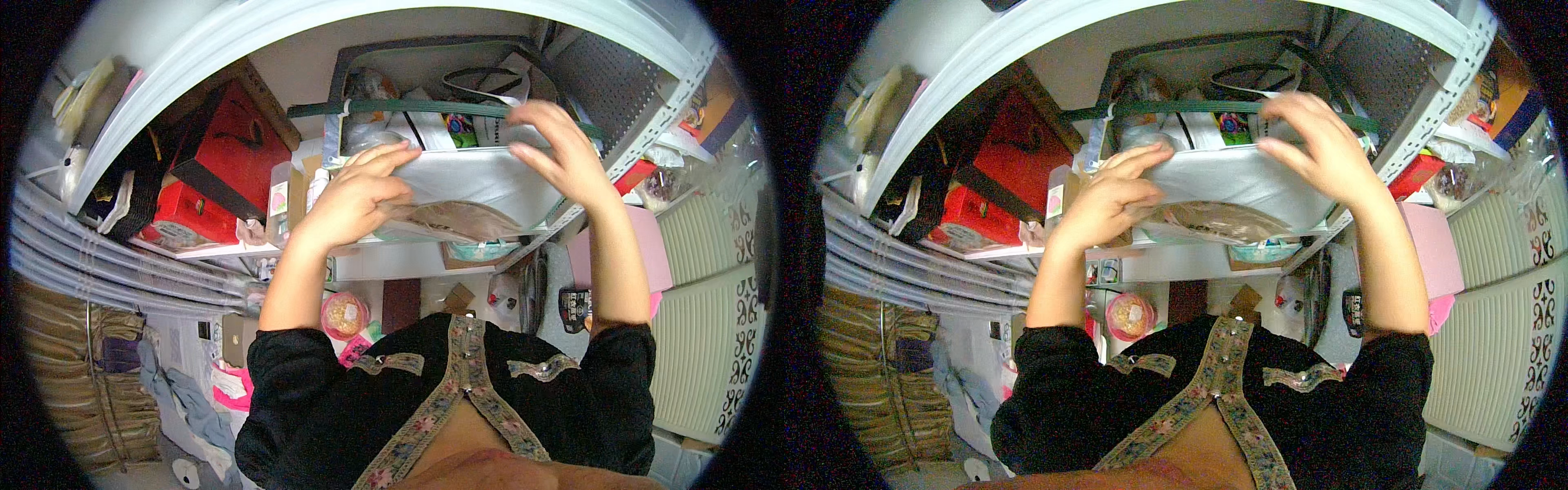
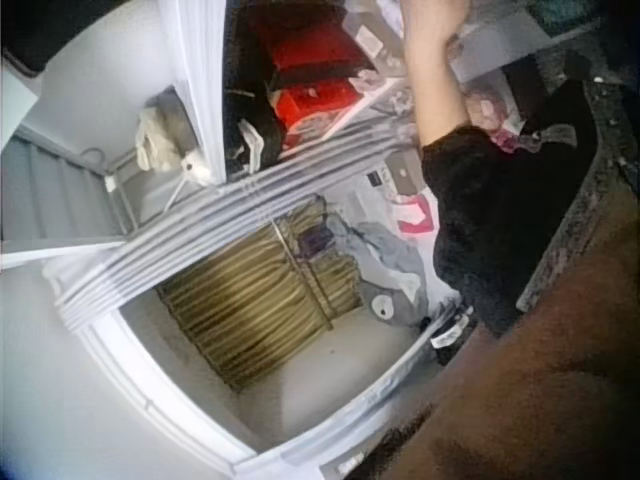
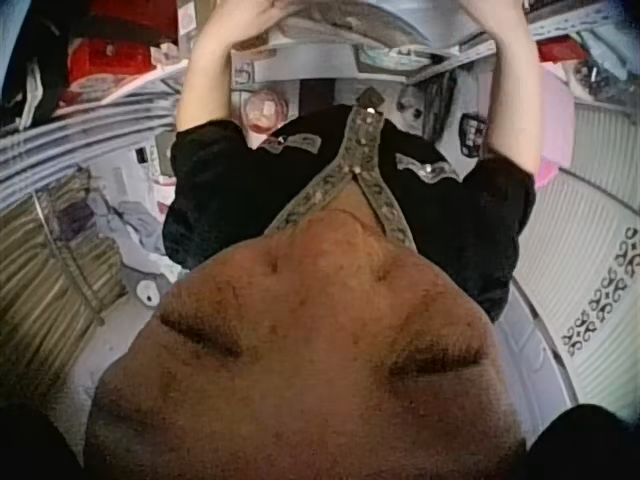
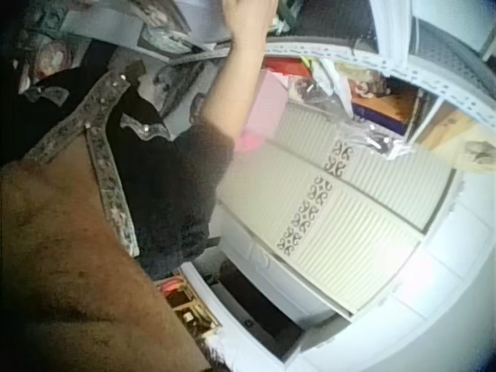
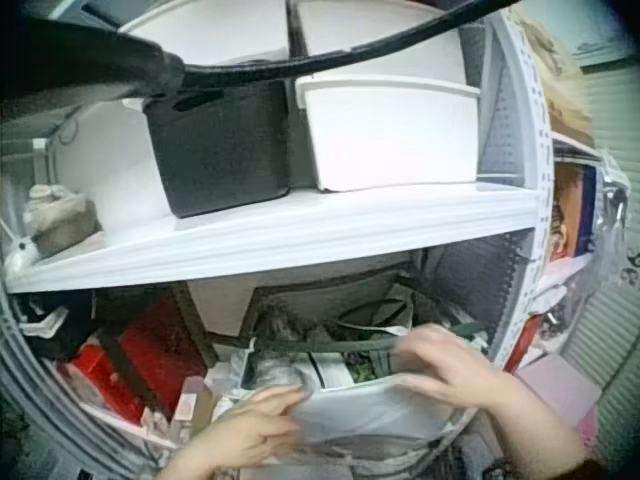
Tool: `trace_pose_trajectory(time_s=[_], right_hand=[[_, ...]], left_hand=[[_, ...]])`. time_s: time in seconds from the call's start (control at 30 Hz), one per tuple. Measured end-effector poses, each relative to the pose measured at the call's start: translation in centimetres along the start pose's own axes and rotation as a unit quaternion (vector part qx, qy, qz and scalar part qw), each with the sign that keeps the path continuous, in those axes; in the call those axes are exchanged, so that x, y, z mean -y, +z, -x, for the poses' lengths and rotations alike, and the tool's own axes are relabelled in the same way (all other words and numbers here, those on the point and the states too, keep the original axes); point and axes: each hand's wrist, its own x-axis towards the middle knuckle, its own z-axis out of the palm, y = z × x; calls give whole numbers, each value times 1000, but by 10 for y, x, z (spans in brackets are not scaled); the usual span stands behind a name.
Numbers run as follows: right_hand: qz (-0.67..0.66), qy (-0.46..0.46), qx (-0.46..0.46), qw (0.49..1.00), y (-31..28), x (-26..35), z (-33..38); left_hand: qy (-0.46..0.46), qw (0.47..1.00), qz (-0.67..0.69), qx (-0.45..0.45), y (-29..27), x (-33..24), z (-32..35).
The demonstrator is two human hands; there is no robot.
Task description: The person sits on the floor and organizes various items in a cluttered room. They handle a white package, a red and white checkered cloth, a pink plastic container, and a black digital scale. The person wipes the scale with a white cloth and places items into bags and boxes.
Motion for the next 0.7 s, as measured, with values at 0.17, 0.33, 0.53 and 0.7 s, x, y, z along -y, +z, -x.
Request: trace_pose_trajectory(time_s=[0.17,0.33,0.53,0.7], right_hand=[[73,40,130,988,86,-44,-75],[147,63,243,957,108,-43,-123],[265,-161,-54,949,129,-100,-199],[289,-41,-71,954,154,-139,-243]], left_hand=[[-43,993,-107,10,6,20,-2],[-51,987,-155,14,15,31,0],[-60,987,-148,23,21,32,-4],[-39,990,-137,-20,20,33,-1]])
